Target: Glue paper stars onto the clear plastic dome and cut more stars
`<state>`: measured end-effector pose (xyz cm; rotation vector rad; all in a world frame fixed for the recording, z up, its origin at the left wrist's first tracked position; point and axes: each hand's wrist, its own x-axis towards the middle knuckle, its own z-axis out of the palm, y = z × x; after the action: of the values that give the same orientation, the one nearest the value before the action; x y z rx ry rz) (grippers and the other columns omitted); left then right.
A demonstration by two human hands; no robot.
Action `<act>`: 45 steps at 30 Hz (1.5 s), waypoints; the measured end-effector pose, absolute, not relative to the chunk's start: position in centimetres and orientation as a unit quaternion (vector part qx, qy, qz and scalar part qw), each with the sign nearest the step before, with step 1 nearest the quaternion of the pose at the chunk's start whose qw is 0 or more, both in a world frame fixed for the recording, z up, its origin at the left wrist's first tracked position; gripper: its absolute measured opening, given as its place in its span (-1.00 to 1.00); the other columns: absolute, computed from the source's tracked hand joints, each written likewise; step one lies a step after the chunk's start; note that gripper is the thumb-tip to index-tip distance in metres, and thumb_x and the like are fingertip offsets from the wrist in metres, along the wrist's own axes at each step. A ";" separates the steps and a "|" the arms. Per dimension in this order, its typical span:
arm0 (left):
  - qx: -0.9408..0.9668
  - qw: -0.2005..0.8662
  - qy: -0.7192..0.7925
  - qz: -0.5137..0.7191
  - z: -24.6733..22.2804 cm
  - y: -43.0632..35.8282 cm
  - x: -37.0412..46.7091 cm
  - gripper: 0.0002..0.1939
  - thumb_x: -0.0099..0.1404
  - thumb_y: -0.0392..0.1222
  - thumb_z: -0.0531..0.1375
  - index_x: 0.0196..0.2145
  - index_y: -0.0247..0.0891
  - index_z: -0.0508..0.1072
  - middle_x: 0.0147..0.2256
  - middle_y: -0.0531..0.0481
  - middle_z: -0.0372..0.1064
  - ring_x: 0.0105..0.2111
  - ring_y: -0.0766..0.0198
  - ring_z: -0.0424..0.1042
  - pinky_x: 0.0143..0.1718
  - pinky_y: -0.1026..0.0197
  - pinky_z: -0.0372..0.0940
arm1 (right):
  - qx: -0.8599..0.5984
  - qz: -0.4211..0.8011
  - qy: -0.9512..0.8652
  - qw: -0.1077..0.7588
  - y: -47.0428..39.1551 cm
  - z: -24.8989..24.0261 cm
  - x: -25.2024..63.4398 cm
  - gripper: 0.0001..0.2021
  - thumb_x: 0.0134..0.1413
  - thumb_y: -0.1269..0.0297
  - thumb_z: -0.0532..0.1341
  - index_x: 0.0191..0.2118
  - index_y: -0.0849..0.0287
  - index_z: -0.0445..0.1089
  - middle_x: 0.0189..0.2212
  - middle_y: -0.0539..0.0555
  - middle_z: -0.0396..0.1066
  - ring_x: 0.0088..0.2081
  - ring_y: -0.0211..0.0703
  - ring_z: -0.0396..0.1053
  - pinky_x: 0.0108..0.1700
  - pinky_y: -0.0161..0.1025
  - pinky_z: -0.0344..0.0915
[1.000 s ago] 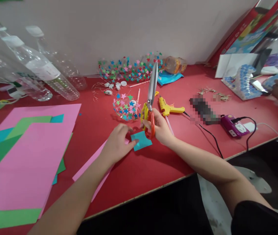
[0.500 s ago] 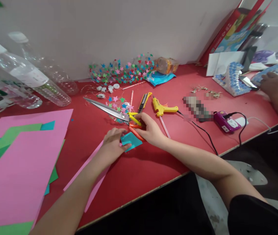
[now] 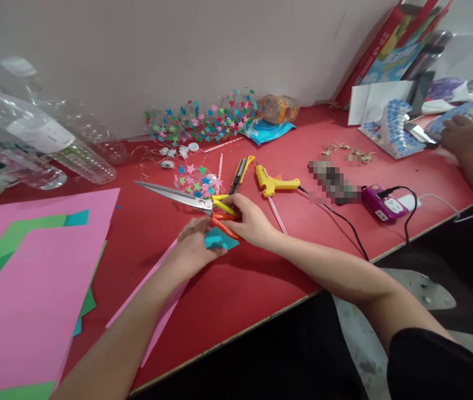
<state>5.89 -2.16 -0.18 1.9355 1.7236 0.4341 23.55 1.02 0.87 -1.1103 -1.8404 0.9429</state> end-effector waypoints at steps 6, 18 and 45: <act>0.758 0.183 0.605 0.162 -0.2 -2.4 5.4 -0.54 0.03 -0.11 0.33 -0.09 -0.18 0.40 -0.06 -0.23 0.30 0.05 -0.25 0.29 0.10 -0.29 0.19 | -0.453 0.363 -0.724 0.372 1.1 1.0 23.6 -0.75 -0.01 0.25 0.27 -0.20 0.17 0.25 -0.30 0.03 0.34 -0.32 -0.20 0.29 -0.29 -0.24 0.22; 0.695 0.280 0.603 0.273 -0.2 -2.4 5.1 -0.66 0.04 -0.25 0.23 -0.16 -0.22 0.44 -0.14 -0.11 0.34 -0.07 0.01 0.38 0.01 -0.08 0.30 | -0.484 0.424 -0.687 0.337 1.3 1.0 24.1 -0.75 0.06 0.10 0.08 -0.34 0.04 -0.04 -0.44 -0.09 0.17 -0.41 -0.24 0.14 -0.36 -0.27 0.10; 0.697 0.249 0.626 0.246 1.7 -9.1 2.1 -0.75 0.30 0.00 0.12 -0.16 -0.18 0.42 -0.16 -0.10 0.48 -0.14 0.06 0.49 -0.03 -0.02 0.37 | -0.446 0.474 -0.632 0.422 2.0 1.1 24.1 -0.69 -0.23 0.44 0.16 -0.34 0.06 0.02 -0.37 -0.09 0.19 -0.32 -0.23 0.23 -0.32 -0.28 0.15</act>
<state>2.08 -9.12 1.68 1.8993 1.7048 0.6692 24.12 2.00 1.06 -1.1157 -1.5815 1.1857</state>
